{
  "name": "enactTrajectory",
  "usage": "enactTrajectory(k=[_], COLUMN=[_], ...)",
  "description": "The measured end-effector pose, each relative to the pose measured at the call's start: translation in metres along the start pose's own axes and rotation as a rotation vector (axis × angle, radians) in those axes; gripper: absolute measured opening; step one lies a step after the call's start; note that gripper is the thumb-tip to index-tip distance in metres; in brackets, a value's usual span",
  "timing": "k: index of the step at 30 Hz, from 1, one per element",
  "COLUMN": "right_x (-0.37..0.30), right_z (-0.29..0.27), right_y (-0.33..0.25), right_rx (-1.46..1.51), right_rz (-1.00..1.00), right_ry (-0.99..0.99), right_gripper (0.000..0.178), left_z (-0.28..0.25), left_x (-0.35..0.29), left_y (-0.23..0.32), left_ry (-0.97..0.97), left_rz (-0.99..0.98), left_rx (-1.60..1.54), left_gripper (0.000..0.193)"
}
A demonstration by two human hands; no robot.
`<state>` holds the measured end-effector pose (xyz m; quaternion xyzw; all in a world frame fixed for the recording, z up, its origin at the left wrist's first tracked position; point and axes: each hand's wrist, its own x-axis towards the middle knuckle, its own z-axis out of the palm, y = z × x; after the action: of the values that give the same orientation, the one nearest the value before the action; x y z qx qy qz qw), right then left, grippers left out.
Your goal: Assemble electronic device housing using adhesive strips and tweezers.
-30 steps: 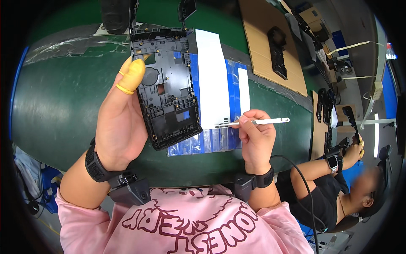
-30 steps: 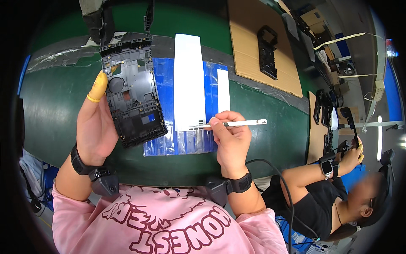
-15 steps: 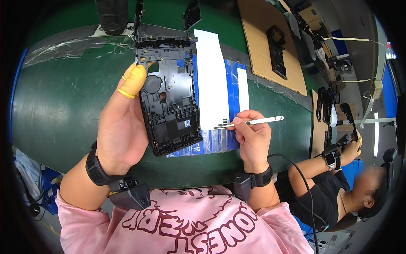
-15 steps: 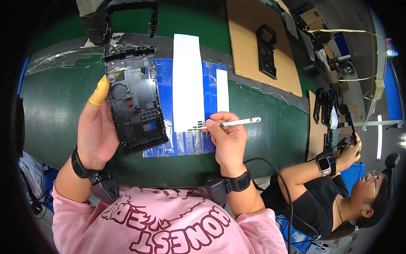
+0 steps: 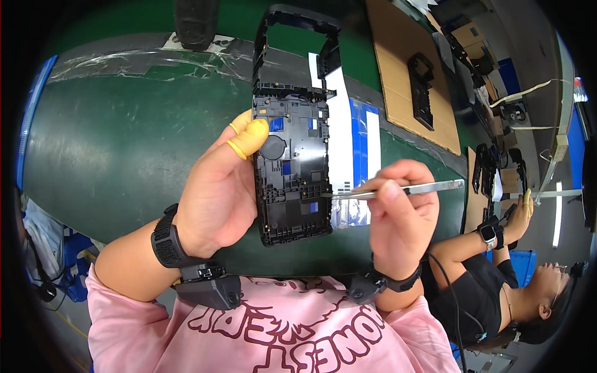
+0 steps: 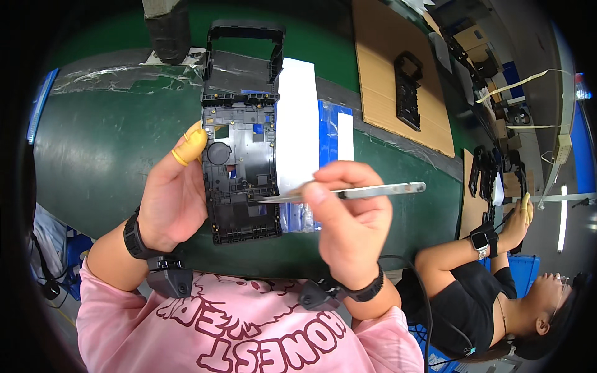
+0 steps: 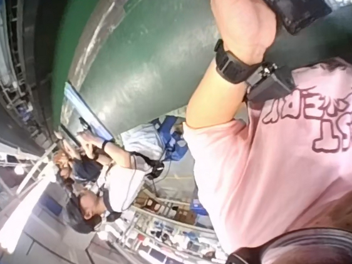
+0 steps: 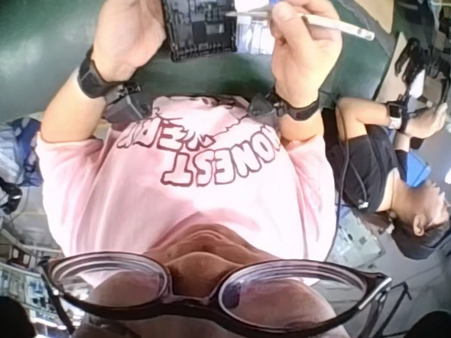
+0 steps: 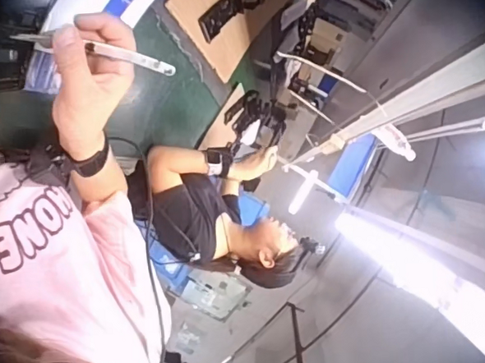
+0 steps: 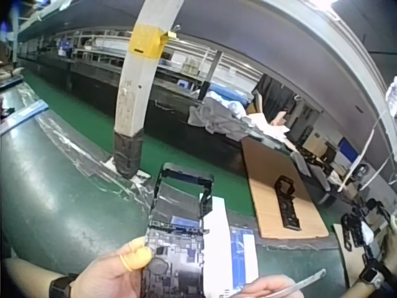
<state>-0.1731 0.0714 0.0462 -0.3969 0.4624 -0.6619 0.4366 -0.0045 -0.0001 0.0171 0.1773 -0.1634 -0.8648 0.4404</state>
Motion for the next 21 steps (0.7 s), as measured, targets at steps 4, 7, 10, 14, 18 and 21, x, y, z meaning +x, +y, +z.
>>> enactTrajectory(k=[4,7,10,14,18,21], right_x=[0.007,0.009,0.011,0.01,0.009,0.01], right_z=[0.02,0.025,0.024,0.026,0.025,0.024], right_y=[0.011,0.021,0.024,0.023,0.022,0.023], right_rx=[-0.027,0.01,-0.005,0.025,0.029,0.012], right_rz=[0.025,0.015,0.039,0.02,0.021,0.024], right_ry=[-0.132,-0.109,-0.085,-0.098,-0.091,-0.093], right_gripper=[0.021,0.021,0.021,0.021,0.02,0.02], left_z=[0.001,0.002,0.002,0.001,0.001,0.0], left_x=[-0.002,-0.002,-0.002,-0.004,-0.003,-0.002], left_y=[0.002,0.003,0.003,0.001,0.001,-0.001], left_ry=[-0.035,-0.078,-0.068,-0.057,-0.086,-0.081], left_rz=[-0.014,-0.013,-0.015,-0.007,-0.017,-0.011], left_rx=[0.009,0.006,0.0,-0.019,-0.032,-0.034], left_gripper=[0.03,0.03,0.03,0.03,0.03,0.031])
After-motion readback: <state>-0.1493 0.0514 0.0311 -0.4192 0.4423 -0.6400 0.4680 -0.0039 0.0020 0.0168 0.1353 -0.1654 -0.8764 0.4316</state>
